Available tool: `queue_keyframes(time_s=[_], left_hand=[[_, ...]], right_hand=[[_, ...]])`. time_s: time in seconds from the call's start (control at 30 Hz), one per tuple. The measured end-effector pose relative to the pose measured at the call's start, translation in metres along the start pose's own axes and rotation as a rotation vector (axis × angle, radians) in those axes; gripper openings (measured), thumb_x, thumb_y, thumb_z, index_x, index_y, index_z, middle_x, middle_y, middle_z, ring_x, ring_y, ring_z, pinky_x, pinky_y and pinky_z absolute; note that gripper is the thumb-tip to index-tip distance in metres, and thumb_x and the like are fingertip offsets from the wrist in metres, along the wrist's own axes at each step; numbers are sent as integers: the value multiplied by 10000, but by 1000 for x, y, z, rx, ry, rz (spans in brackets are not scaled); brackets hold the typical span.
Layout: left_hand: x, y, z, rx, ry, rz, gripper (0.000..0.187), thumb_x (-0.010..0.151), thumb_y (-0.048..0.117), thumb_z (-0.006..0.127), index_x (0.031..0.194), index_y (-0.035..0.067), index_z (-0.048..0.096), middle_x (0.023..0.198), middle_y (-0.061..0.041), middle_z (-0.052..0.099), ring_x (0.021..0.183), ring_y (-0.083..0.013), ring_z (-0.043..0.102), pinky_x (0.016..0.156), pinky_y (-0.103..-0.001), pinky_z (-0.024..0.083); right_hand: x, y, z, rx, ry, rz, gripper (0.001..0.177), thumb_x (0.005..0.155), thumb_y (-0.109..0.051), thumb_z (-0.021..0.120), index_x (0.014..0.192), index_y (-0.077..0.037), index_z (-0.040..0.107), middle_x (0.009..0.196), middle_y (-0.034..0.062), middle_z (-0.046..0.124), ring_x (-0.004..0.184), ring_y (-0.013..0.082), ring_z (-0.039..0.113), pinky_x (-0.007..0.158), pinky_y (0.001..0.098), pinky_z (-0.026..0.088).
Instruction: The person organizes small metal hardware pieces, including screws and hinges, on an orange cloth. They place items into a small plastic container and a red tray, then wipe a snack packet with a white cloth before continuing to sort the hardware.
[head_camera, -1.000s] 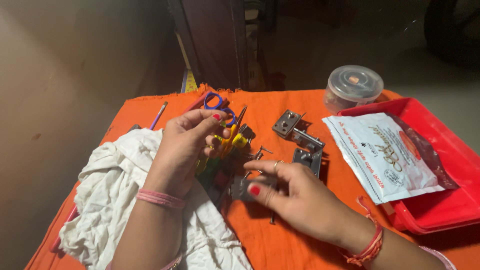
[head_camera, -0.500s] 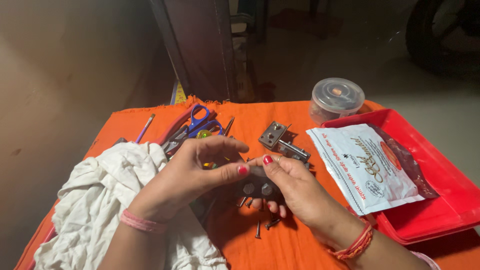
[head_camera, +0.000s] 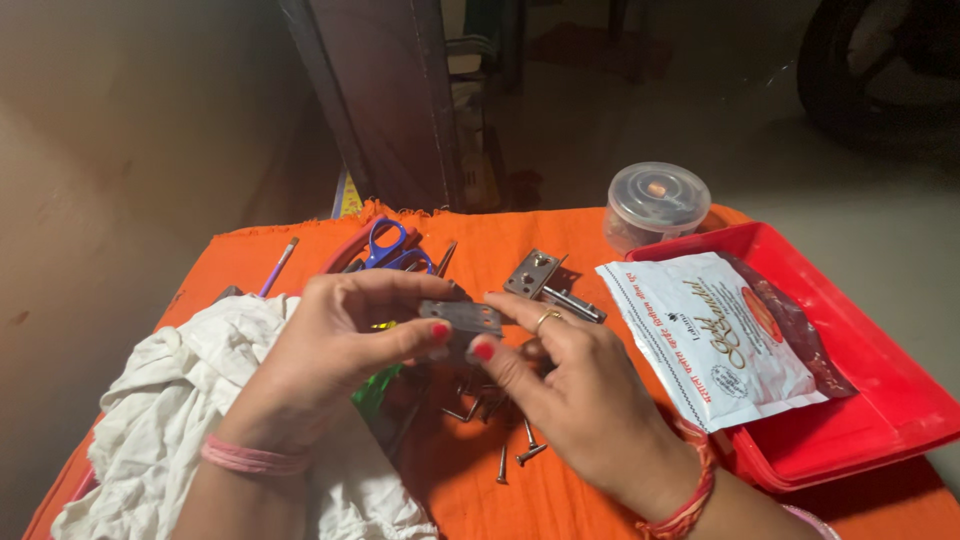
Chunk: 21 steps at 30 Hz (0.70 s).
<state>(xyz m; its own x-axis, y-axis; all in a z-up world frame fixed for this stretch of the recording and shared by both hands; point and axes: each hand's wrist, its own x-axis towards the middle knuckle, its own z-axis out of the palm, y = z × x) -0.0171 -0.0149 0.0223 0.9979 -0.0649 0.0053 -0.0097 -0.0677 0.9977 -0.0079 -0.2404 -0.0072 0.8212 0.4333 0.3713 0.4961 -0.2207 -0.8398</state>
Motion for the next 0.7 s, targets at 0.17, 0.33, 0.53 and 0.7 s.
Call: queue_keyframes(time_s=[0.17, 0.33, 0.53, 0.7], left_hand=[[3, -8, 4, -74, -47, -5, 395, 787, 67, 809, 1153, -66, 742, 877, -81, 794, 789, -141, 729, 687, -275, 571], [4, -8, 6, -269, -29, 104, 386, 839, 109, 778, 1191, -25, 693, 964, -51, 762, 845, -115, 700, 740, -262, 572], [13, -15, -4, -243, 166, 43, 286, 910, 196, 722, 1120, 2, 715, 911, -50, 751, 760, -72, 678, 627, -233, 531], [21, -31, -2, -99, 123, 6, 274, 901, 213, 736, 1087, 13, 722, 841, -39, 748, 675, -63, 659, 581, -211, 510]], right_hand=[[2, -2, -1, -188, 19, -58, 583, 800, -261, 849, 1317, -57, 672, 1086, 78, 738, 862, 175, 744, 719, 314, 582], [10, -2, -10, -173, 163, -143, 486, 771, -150, 837, 1225, -58, 691, 1078, 88, 725, 947, 231, 745, 795, 344, 581], [26, 2, -12, -616, 341, 37, 510, 726, -118, 852, 1209, -52, 700, 1057, 153, 666, 880, 345, 678, 773, 432, 531], [26, 15, 4, -641, 251, 52, 529, 726, -104, 820, 1241, -89, 701, 1074, 128, 664, 911, 330, 680, 791, 442, 541]])
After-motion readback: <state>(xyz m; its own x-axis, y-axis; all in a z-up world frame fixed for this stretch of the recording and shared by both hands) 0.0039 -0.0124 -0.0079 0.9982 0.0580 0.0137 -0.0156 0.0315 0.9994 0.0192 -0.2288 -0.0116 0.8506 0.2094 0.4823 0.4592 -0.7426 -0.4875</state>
